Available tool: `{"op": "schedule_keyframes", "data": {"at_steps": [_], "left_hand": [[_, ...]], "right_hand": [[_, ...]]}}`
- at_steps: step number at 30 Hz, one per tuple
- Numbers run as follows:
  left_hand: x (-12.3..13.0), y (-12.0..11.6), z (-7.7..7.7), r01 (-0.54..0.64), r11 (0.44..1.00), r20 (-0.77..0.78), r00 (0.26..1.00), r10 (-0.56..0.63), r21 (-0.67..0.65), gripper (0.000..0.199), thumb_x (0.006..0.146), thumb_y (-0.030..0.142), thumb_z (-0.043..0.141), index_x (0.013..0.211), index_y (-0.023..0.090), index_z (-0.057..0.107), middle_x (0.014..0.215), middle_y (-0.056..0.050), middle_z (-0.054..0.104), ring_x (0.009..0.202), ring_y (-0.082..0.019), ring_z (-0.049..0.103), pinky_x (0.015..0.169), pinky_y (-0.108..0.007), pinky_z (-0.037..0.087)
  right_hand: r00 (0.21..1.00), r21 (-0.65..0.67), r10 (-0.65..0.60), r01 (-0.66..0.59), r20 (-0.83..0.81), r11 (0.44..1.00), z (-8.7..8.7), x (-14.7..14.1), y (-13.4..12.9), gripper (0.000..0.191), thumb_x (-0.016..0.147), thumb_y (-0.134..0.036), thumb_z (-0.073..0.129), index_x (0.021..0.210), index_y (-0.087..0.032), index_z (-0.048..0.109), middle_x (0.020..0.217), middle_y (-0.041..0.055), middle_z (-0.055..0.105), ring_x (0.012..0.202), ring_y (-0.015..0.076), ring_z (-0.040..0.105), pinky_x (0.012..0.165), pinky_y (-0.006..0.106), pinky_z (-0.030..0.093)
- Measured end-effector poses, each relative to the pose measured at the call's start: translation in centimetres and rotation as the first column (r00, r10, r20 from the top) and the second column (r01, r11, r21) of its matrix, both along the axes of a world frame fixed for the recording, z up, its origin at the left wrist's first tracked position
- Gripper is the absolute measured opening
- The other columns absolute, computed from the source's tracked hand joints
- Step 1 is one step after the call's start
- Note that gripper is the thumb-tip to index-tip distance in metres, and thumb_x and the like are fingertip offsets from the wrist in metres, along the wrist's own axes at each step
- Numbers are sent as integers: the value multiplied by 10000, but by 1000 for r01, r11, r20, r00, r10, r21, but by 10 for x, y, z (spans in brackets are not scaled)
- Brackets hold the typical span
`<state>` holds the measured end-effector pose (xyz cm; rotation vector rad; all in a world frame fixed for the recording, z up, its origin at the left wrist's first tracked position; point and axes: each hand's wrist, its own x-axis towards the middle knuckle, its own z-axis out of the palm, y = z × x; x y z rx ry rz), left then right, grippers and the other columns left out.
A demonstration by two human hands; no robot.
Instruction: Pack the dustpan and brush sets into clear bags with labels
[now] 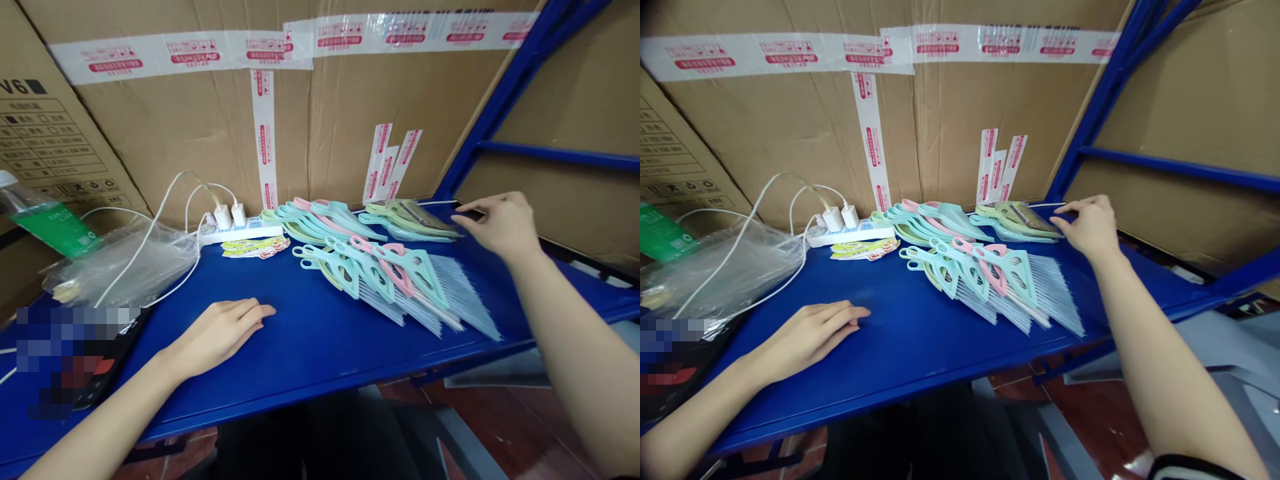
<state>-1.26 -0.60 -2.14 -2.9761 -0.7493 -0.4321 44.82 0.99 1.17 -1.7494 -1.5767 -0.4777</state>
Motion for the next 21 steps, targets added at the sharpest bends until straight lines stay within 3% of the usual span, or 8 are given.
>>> {"op": "schedule_keyframes", "data": {"at_steps": [5,10,14,21], "left_hand": [[2,1,-1,-21,1000,-9,1000,21,-2,275,1014,317,313,1093,214,555,934,-35,706,771,-162,696,708,-272,539],[5,1,-4,-39,999,-13,999,39,-13,270,1012,284,294,1087,211,543,934,-31,706,764,-154,694,702,-265,536],[6,1,-5,-33,999,-16,999,33,-15,263,1007,251,292,1100,210,535,914,-26,697,728,-142,686,651,-246,518],[10,0,-2,14,995,-48,999,-9,100,280,1001,196,295,1117,194,550,859,-19,657,683,-118,653,624,-220,494]], "right_hand": [[996,-49,70,-73,-47,996,2,-49,-35,251,837,-339,608,618,-217,587,667,69,633,620,186,575,631,345,441],[958,-82,246,-260,-146,962,-24,-87,-54,258,884,-343,472,678,-245,592,733,86,695,698,244,644,639,360,475],[940,-43,295,-306,-171,951,-42,-92,-55,192,883,-346,482,819,-247,634,833,85,706,787,261,656,671,383,502],[900,-22,425,-429,-102,903,-50,-81,-60,180,872,-270,531,981,-229,668,954,79,681,885,241,668,759,387,538]]}}
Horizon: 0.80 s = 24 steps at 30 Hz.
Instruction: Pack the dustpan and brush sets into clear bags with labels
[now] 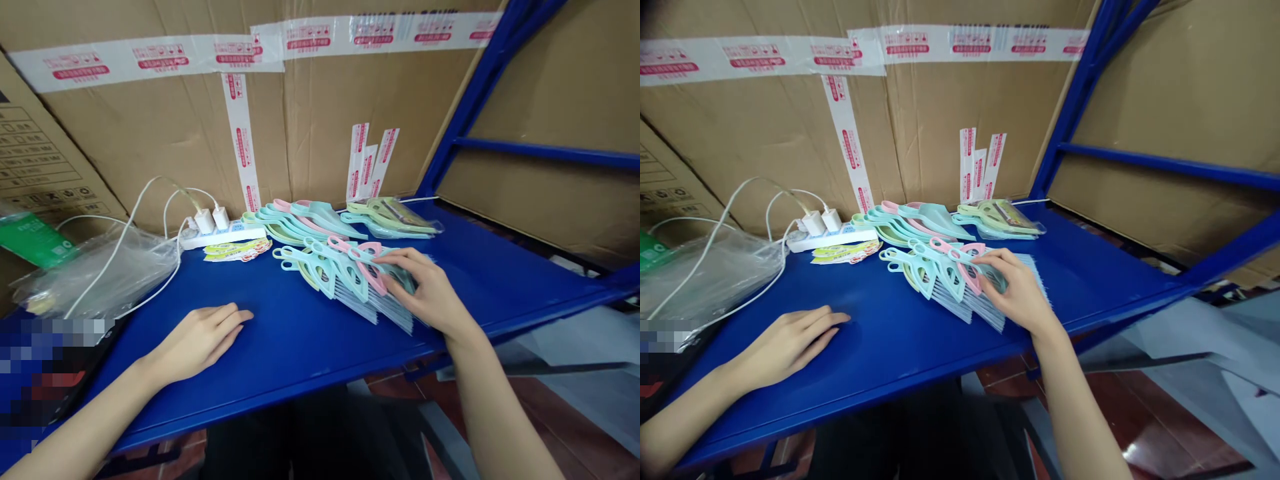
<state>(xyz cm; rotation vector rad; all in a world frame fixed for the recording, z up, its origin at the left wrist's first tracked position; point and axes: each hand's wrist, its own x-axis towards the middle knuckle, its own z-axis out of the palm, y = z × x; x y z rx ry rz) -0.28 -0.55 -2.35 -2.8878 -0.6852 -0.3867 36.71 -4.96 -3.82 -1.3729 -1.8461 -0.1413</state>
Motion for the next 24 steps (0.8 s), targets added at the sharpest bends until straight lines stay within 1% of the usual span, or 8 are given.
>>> {"op": "schedule_keyframes", "data": {"at_steps": [3,5,7,10,16,18,21,24], "left_hand": [[2,1,-1,55,991,-48,998,-50,118,322,984,129,270,1120,186,556,839,-23,635,645,-115,628,595,-221,482],[6,3,-1,95,970,-97,992,-75,222,382,962,71,228,1092,190,567,797,-17,620,554,-109,581,537,-228,451],[13,5,-1,126,949,-151,985,-85,288,371,961,73,237,1058,189,577,771,-13,617,525,-113,561,532,-242,444],[34,7,3,187,934,-190,973,-132,305,270,983,148,312,1028,168,577,764,-10,630,586,-130,596,585,-261,470],[92,19,26,260,889,-144,965,-221,376,266,962,148,322,1015,160,582,725,-3,599,567,-139,563,546,-272,439],[112,28,37,219,893,-137,974,-179,394,251,948,157,348,990,161,595,768,-22,615,607,-144,578,556,-270,442],[145,46,55,36,917,-125,992,16,398,255,917,125,378,1027,144,607,960,-93,657,787,-191,625,579,-282,457],[178,68,73,-63,957,-174,978,116,285,327,901,73,379,1126,126,610,1090,-127,666,1054,-237,598,753,-314,486]], "right_hand": [[1000,58,23,-23,10,998,-3,2,0,196,869,-231,524,1000,-220,669,955,78,684,884,236,676,754,378,549],[1000,83,27,-27,3,996,-4,3,0,192,868,-214,525,997,-226,667,954,71,695,883,235,682,755,376,553],[999,104,31,-30,-7,994,-4,2,1,177,866,-211,535,982,-234,667,943,64,708,873,235,688,751,377,556],[999,133,30,-25,-32,991,-4,2,2,152,890,-235,530,948,-236,671,913,62,729,846,236,699,733,375,560],[998,153,49,-44,-36,987,-3,3,1,183,920,-245,495,981,-220,666,946,78,745,875,240,707,756,382,569],[997,152,72,-68,-20,986,-3,3,0,172,905,-254,522,1000,-216,661,964,85,737,893,244,703,777,389,572],[995,119,99,-99,7,988,-2,3,0,191,888,-263,548,1045,-226,651,1009,88,718,945,252,691,811,403,571],[991,114,127,-131,40,985,-2,4,0,230,882,-216,531,1084,-224,641,1048,97,702,983,249,681,836,405,570]]}}
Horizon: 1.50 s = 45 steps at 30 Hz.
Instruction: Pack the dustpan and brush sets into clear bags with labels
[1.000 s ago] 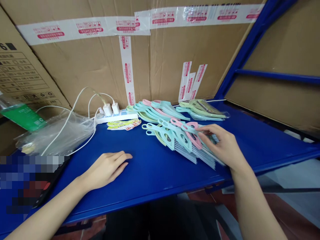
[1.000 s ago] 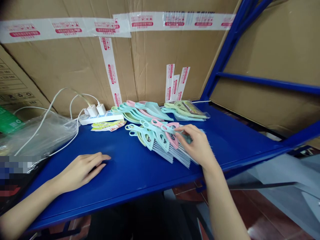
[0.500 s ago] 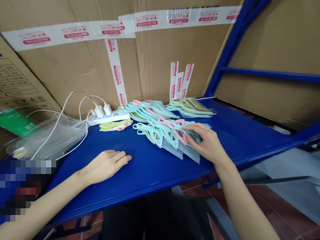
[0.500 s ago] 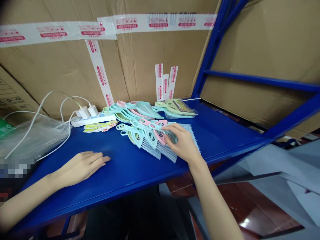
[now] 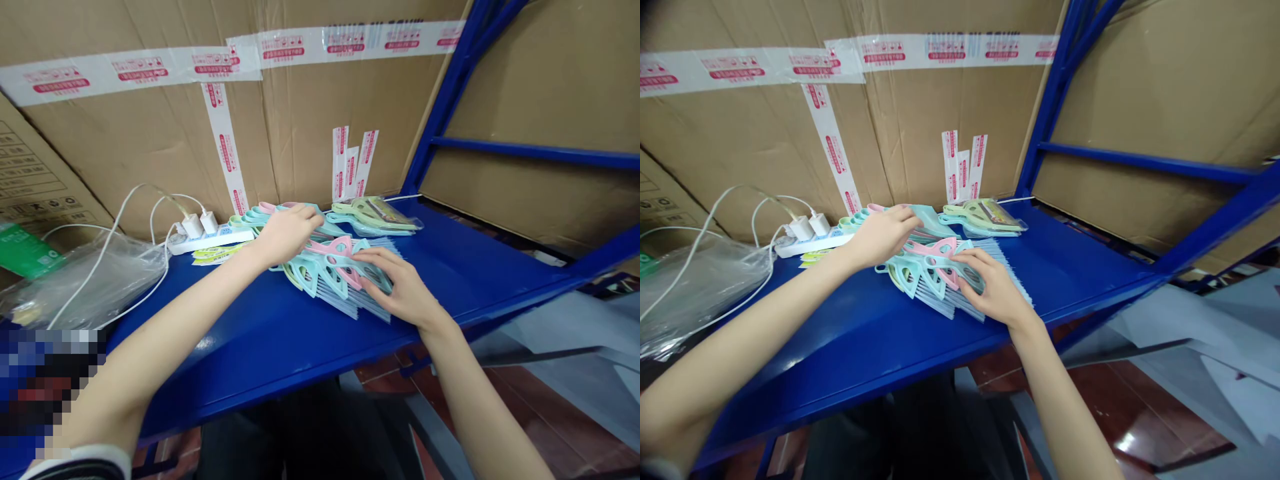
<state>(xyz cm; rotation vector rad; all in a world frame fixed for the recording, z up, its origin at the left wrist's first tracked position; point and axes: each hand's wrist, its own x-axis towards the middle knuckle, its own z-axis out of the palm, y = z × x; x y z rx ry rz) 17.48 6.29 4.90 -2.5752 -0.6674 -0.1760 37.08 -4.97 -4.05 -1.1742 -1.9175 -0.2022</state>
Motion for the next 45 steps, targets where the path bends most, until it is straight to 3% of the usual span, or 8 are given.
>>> {"op": "schedule_keyframes", "data": {"at_steps": [3,8,17,24,32,38,41,45], "left_hand": [[24,23,9,-40,996,-90,995,32,-86,370,917,97,398,1212,169,608,1194,-95,666,1108,-212,594,864,-309,463],[40,48,7,-95,988,-185,980,71,-120,309,884,200,531,1150,254,679,1046,-51,736,914,-196,678,727,-267,469],[33,45,9,-87,996,-171,982,81,-22,230,850,114,525,912,199,729,919,-79,742,914,-212,680,737,-283,436],[7,33,14,-69,997,-138,988,74,42,243,904,103,454,930,169,687,895,-87,712,899,-206,660,767,-313,432],[-15,15,14,-121,989,-79,989,128,88,228,927,75,421,1057,123,602,936,-123,683,954,-249,619,633,-301,449],[-53,-8,6,-127,979,-62,988,138,159,193,918,56,417,1013,126,569,898,-88,656,791,-213,635,577,-283,443],[-84,-22,-5,-50,965,2,999,51,256,181,931,75,398,939,133,570,817,-64,643,696,-195,622,513,-268,417],[-119,-41,-21,92,919,69,989,-128,383,239,937,47,348,878,146,557,734,-29,625,607,-160,602,493,-254,417]], "right_hand": [[1000,28,16,-16,17,999,-2,1,1,261,872,-158,514,1090,-218,642,1054,102,697,984,240,683,838,395,573],[1000,60,21,-22,6,998,-3,1,3,274,877,-120,503,1062,-241,664,1070,87,697,988,220,687,838,367,578],[1000,42,12,-12,3,999,-7,0,5,287,907,-134,475,1070,-249,681,1122,90,691,1037,221,674,877,369,568],[995,-90,43,-35,91,995,-4,-9,5,313,951,-240,446,1221,-259,603,1251,118,622,1158,266,611,931,439,543],[987,-159,87,-66,132,985,-4,-11,15,352,969,-275,392,1296,-268,521,1308,139,561,1236,285,546,991,491,494],[976,-243,143,-101,164,965,1,-9,19,419,951,-387,456,1354,-275,455,1384,139,498,1302,303,480,1028,517,456],[964,-253,165,-110,210,961,4,-11,17,605,871,-493,580,1385,-227,405,1403,181,465,1308,333,466,1024,527,454],[950,-249,166,-100,264,963,7,-16,18,613,882,-440,572,1413,-221,360,1398,190,458,1312,333,460,1023,541,452]]}}
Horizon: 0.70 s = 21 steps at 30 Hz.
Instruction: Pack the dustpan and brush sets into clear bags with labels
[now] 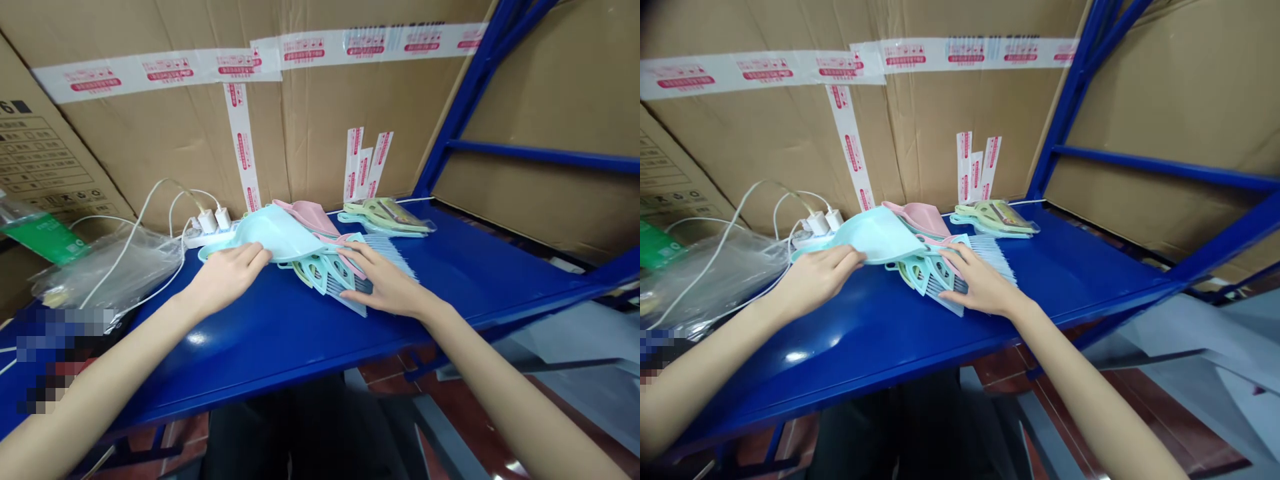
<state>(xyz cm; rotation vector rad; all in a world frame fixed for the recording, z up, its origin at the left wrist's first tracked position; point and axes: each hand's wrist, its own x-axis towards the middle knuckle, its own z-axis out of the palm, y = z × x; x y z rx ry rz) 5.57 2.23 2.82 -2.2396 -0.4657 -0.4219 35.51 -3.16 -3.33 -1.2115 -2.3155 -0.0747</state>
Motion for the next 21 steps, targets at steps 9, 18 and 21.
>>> {"op": "schedule_keyframes", "data": {"at_steps": [9,18,21], "left_hand": [[-39,-24,-23,10,997,-14,1000,-11,-71,238,911,28,359,900,178,544,731,-8,642,612,-134,617,544,-241,457],[-49,-35,-24,60,985,-4,998,-61,-160,261,888,7,340,879,166,547,719,-8,626,599,-144,608,559,-253,476],[-50,-37,-25,59,973,-5,998,-62,-225,280,878,6,337,862,174,561,737,-12,636,618,-148,612,567,-258,479]], "right_hand": [[999,8,-10,10,47,1000,1,-6,11,807,803,-622,600,1446,-227,313,1412,205,439,1312,385,444,1006,589,446],[987,65,-30,20,160,998,3,-14,16,799,789,-489,657,1440,-170,322,1404,236,450,1314,386,438,1007,585,444],[988,51,-23,15,150,999,5,-14,16,756,797,-455,652,1435,-197,338,1395,210,470,1300,371,460,1005,572,451]]}}
